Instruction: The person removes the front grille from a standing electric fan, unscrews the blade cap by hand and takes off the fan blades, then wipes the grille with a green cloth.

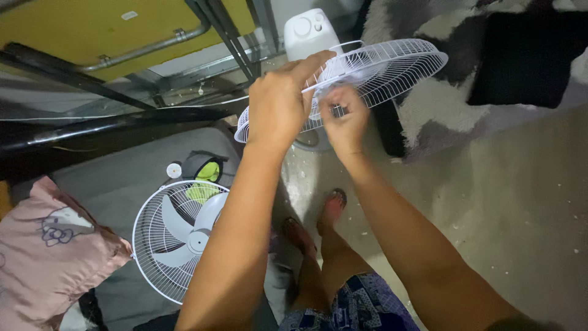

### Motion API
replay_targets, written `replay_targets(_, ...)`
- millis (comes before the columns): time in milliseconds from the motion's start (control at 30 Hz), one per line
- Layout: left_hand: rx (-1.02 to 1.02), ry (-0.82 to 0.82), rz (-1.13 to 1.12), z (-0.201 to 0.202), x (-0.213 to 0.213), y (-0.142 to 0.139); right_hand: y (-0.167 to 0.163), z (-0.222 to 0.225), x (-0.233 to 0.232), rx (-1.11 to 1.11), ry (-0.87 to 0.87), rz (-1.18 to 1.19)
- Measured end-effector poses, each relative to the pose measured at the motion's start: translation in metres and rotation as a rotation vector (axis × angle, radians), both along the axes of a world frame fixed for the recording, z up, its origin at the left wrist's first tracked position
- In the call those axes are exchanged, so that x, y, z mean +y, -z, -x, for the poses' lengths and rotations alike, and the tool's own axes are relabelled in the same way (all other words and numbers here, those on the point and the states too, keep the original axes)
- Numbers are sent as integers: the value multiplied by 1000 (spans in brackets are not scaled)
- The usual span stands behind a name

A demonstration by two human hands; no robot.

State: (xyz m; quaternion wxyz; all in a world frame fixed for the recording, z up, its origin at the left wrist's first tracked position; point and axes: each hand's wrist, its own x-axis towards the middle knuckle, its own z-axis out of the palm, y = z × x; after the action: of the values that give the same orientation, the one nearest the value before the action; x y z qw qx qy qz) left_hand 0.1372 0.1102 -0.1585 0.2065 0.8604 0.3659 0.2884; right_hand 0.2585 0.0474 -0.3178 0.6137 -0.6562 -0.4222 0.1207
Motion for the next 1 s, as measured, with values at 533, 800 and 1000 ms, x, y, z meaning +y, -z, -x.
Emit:
replay_targets(533, -16, 15, -27, 3, 4, 4, 30, -7, -1, 627, 202, 311)
replay_targets(800, -54, 15, 9, 6, 3, 5, 31, -4, 15, 1257, -79, 221)
replay_targets(1000, -23, 45, -9, 13, 6, 4, 13, 22, -5, 5, 64, 79)
